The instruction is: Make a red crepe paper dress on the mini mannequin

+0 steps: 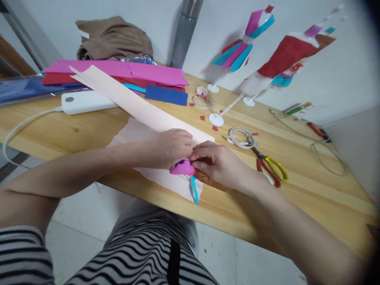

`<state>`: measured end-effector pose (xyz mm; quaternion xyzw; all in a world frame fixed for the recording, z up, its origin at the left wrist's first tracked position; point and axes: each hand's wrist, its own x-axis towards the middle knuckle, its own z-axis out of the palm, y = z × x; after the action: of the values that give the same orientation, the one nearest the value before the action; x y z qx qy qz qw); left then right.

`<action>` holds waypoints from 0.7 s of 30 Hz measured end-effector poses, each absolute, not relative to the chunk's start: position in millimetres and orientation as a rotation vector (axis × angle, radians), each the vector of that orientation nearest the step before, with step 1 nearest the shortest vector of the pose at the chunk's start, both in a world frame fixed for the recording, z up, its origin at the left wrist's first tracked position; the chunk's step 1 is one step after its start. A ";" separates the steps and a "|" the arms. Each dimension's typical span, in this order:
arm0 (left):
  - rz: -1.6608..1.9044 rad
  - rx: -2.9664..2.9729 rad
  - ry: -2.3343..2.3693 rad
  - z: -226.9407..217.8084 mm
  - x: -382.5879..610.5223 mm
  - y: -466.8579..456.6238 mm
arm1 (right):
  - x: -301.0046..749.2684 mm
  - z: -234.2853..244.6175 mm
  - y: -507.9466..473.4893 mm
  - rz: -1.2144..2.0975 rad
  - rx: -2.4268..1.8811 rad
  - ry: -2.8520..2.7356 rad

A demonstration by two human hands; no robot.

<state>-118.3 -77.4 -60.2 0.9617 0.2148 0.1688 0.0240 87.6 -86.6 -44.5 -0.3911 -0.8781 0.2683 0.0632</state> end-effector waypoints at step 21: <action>0.374 2.910 0.756 -57.7 -122.2 -96.0 | 80.2 -59.7 -98.1 0.331 -1.038 -2.792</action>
<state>-122.2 -96.0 -57.7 0.9590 0.2490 0.1231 0.0560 80.2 -98.1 -59.7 -0.3453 -0.9292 0.1103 0.0721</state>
